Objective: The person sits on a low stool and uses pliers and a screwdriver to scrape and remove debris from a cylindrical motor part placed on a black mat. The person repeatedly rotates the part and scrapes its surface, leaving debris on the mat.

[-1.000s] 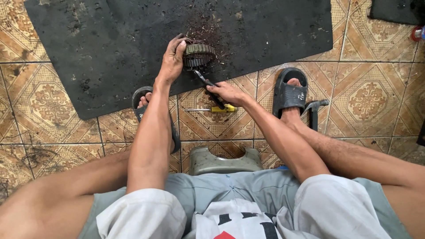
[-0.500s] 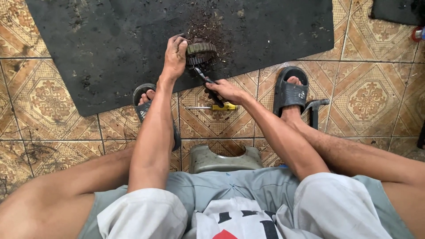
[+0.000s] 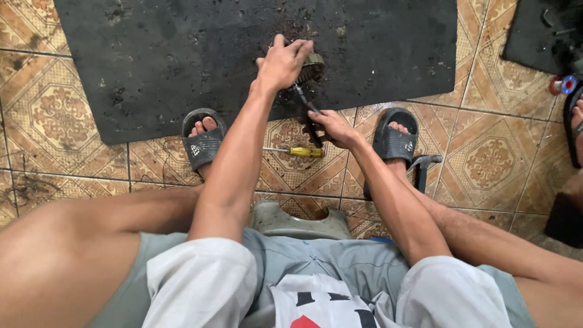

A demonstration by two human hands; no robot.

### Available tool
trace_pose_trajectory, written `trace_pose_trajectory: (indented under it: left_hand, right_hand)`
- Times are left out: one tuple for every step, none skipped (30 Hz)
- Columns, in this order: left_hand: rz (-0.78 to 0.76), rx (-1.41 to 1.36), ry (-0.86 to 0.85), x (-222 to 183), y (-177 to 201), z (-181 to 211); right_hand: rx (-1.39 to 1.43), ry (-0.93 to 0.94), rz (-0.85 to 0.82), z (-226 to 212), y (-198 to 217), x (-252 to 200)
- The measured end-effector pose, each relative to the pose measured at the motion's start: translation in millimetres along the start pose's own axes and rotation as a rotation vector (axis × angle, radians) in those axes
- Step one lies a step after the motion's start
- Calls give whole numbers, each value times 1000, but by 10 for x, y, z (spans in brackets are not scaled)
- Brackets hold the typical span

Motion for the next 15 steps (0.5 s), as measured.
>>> trace_pose_trajectory:
  left_hand:
    - [10,-17,-28,77,-42,-8]
    - [14,-19,-35,115,-57,-12]
    - [-13,-72,-39,154,-86,-13]
    - [-43,-126,-39,186,-123,-23]
    - [-42,-128,-41,239,-118,12]
    - [-87,-27,-62,282,-121,43]
    - [-131,75,-83,326,-125,70]
    - [-132,74,-83,259,-45,162]
    - [-208,-10,-91,191,11,255]
    - [-285,-93,-98,113,63,346]
    - [-286,-94,-98,154,6,304]
    - [-280,-97,-180,197,-32,282]
    - [-274,-100,-261,239,-69,261]
    - [-276,-98,-261,282,-144,226]
    - [-158,-104,-289,327,-186,196]
  right_hand:
    - [68,8,7,-17,28,-19]
    - [63,14,11,2,56,-11]
    - [88,32,34,19,95,-6]
    - [116,45,54,48,129,-3]
    - [112,46,56,57,162,-21]
    - [119,46,68,72,185,-32]
    - [126,47,79,87,208,-42]
    - [125,46,80,101,226,-41]
    - [151,46,94,117,250,-41]
    - [178,45,108,145,267,-44]
    - [178,45,109,169,285,-46]
    - [173,40,129,185,301,-37]
    - [169,35,149,200,318,-28]
    - [172,35,149,214,326,-9]
    - [190,49,141,229,332,10]
Point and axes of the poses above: each hand's wrist, its own x-axis towards the middle knuckle, its own y-axis out of the back of the hand, z = x × y, the point moved 3 cm from there along x, towards the middle knuckle, and after that the axes turned 4 degrees about -z, right-handed, at the moved point
